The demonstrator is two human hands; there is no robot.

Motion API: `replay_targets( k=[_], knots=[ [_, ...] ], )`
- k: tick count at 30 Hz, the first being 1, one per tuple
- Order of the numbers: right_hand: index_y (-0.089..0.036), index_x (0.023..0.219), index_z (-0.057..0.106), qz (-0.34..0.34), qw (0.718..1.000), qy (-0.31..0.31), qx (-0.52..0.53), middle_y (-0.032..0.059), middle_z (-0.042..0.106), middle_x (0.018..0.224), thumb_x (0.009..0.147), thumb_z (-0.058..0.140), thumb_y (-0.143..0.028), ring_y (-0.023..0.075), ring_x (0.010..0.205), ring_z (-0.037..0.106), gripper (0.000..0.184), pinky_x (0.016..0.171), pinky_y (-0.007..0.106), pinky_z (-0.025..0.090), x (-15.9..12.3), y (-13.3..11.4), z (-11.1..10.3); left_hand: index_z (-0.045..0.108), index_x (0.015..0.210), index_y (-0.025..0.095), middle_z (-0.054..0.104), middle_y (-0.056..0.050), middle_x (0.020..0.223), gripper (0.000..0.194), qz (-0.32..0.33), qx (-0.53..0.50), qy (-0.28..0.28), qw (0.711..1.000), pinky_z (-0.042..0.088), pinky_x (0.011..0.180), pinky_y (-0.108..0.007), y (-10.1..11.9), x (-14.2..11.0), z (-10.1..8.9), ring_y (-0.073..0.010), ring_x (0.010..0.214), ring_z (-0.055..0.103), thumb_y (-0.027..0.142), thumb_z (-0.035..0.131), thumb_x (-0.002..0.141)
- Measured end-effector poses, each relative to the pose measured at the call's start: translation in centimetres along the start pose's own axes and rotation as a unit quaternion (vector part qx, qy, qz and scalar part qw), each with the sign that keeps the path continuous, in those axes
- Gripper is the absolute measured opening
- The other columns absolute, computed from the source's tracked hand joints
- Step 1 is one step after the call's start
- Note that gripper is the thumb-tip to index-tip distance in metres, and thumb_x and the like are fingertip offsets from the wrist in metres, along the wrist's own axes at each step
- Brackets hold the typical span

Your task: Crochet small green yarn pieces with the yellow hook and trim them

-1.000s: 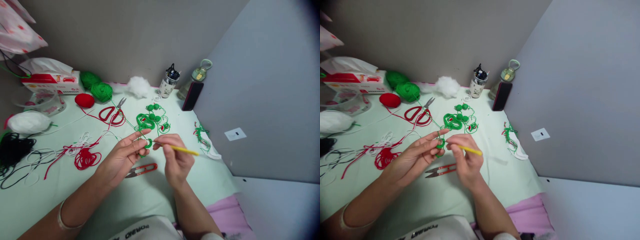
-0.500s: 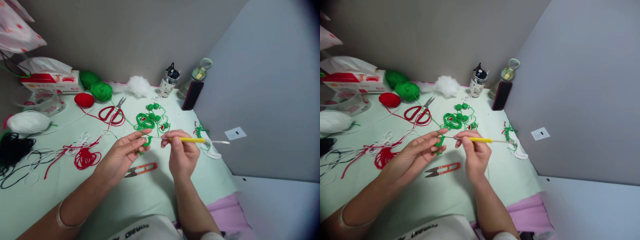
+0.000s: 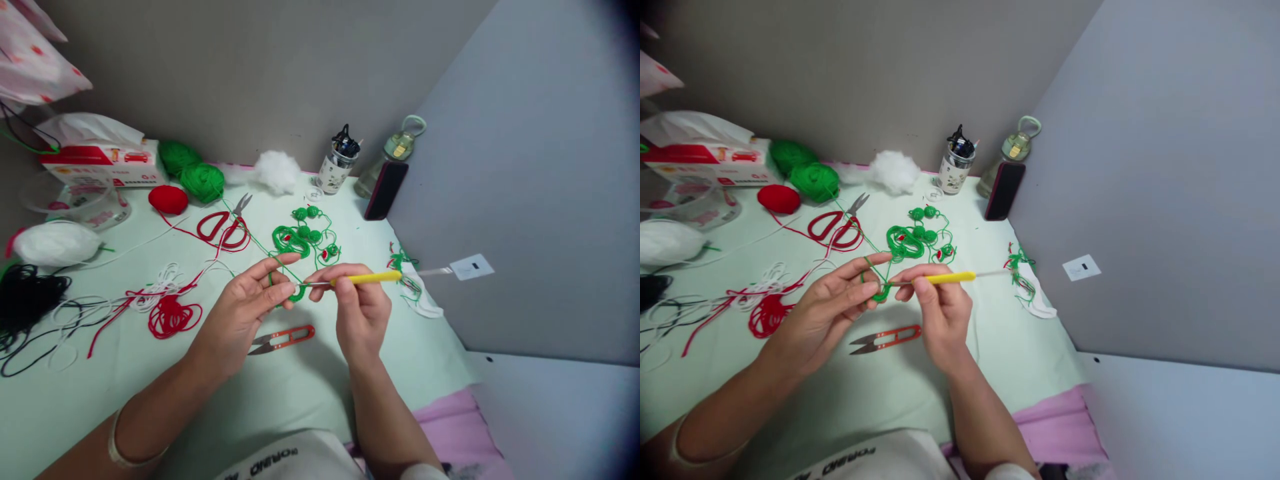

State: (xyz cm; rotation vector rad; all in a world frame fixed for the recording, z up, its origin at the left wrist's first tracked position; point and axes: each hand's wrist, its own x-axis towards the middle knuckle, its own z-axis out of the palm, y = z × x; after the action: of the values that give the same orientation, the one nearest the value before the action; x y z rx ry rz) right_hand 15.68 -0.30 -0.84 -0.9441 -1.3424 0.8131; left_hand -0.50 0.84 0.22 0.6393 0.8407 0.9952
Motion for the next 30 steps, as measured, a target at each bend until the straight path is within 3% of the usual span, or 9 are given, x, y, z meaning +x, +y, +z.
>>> replay_targets(
  k=[3,5,9,14,18,20,24,27,30],
  knots=[
    [-0.03,0.106,0.073,-0.118,0.975,-0.055,-0.182,0.0051,0.074,0.1,0.095,0.059,-0.021,0.0202,0.088,0.071,0.02,0.076,0.037,0.06,-0.6,0.0,0.1,0.071,0.121,0.023,0.062,0.003,0.074,0.042,0.0,-0.024,-0.004,1.0,0.047,0.074,-0.021,-0.2,-0.1,0.1,-0.01,0.07,0.057,0.025,0.08,0.08],
    [-0.034,0.108,0.074,-0.147,0.963,-0.065,-0.218,0.004,0.074,0.103,0.09,0.066,-0.018,0.0215,0.094,0.071,0.025,0.079,0.037,0.061,-0.9,0.1,0.3,0.071,0.123,0.021,0.063,0.002,0.075,0.042,-0.033,-0.061,-0.033,0.997,0.048,0.072,-0.022,-0.3,0.0,0.0,-0.0103,0.069,0.056,0.025,0.079,0.082],
    [-0.03,0.106,0.074,-0.114,0.985,0.018,-0.132,0.005,0.071,0.097,0.095,0.059,-0.017,0.0188,0.084,0.07,0.022,0.07,0.035,0.06,-0.4,0.0,0.4,0.073,0.118,0.018,0.065,-0.001,0.082,0.037,-0.07,-0.096,-0.052,0.992,0.05,0.073,-0.022,-0.2,0.3,-0.3,-0.0093,0.068,0.056,0.022,0.077,0.081],
    [-0.025,0.097,0.072,-0.01,1.0,0.006,0.028,0.0029,0.066,0.087,0.1,0.051,-0.022,0.0125,0.062,0.062,0.022,0.051,0.028,0.054,0.2,0.3,0.5,0.071,0.123,0.024,0.065,0.003,0.081,0.044,0.02,-0.001,-0.002,1.0,0.047,0.081,-0.022,-0.4,0.0,-0.1,-0.011,0.079,0.06,0.023,0.08,0.08],
    [-0.029,0.11,0.075,-0.165,0.962,0.002,-0.219,0.0058,0.068,0.099,0.093,0.06,-0.01,0.0175,0.086,0.067,0.029,0.072,0.033,0.058,-0.6,0.6,1.1,0.064,0.134,0.026,0.069,0.001,0.088,0.053,0.024,0.005,-0.017,1.0,0.046,0.09,-0.027,-1.1,-0.1,0.1,-0.0147,0.091,0.063,0.025,0.078,0.083],
    [-0.03,0.113,0.074,-0.203,0.949,0.005,-0.241,0.0063,0.07,0.101,0.092,0.061,-0.008,0.0188,0.09,0.067,0.033,0.076,0.035,0.058,-0.7,0.6,1.0,0.067,0.13,0.024,0.069,-0.001,0.089,0.047,-0.017,-0.031,-0.041,0.999,0.047,0.089,-0.026,-1.0,0.1,0.0,-0.0141,0.09,0.062,0.025,0.077,0.085],
    [-0.024,0.097,0.074,-0.072,0.995,0.057,-0.044,0.0044,0.07,0.088,0.097,0.057,-0.018,0.0155,0.071,0.064,0.018,0.063,0.032,0.055,0.2,0.5,0.2,0.076,0.113,0.02,0.068,-0.002,0.097,0.028,-0.049,-0.083,-0.056,0.994,0.047,0.085,-0.024,-0.4,0.5,-0.5,-0.0114,0.084,0.06,0.024,0.074,0.086],
    [-0.023,0.09,0.073,0.03,0.994,0.062,0.086,0.0021,0.067,0.081,0.098,0.057,-0.027,0.0119,0.059,0.059,0.018,0.053,0.028,0.051,0.7,0.4,0.0,0.078,0.109,0.022,0.067,0.0,0.09,0.024,-0.02,-0.054,-0.036,0.998,0.045,0.084,-0.023,-0.2,0.4,-0.5,-0.0109,0.084,0.059,0.024,0.076,0.084],
    [-0.023,0.092,0.075,0.014,0.998,0.008,0.055,0.004,0.071,0.088,0.096,0.061,-0.026,0.0166,0.078,0.066,0.015,0.066,0.031,0.056,0.6,0.2,0.3,0.076,0.115,0.027,0.065,0.002,0.084,0.033,0.006,0.007,-0.025,1.0,0.043,0.086,-0.024,-0.4,0.2,-0.4,-0.0117,0.085,0.058,0.025,0.079,0.082]
  ],
)
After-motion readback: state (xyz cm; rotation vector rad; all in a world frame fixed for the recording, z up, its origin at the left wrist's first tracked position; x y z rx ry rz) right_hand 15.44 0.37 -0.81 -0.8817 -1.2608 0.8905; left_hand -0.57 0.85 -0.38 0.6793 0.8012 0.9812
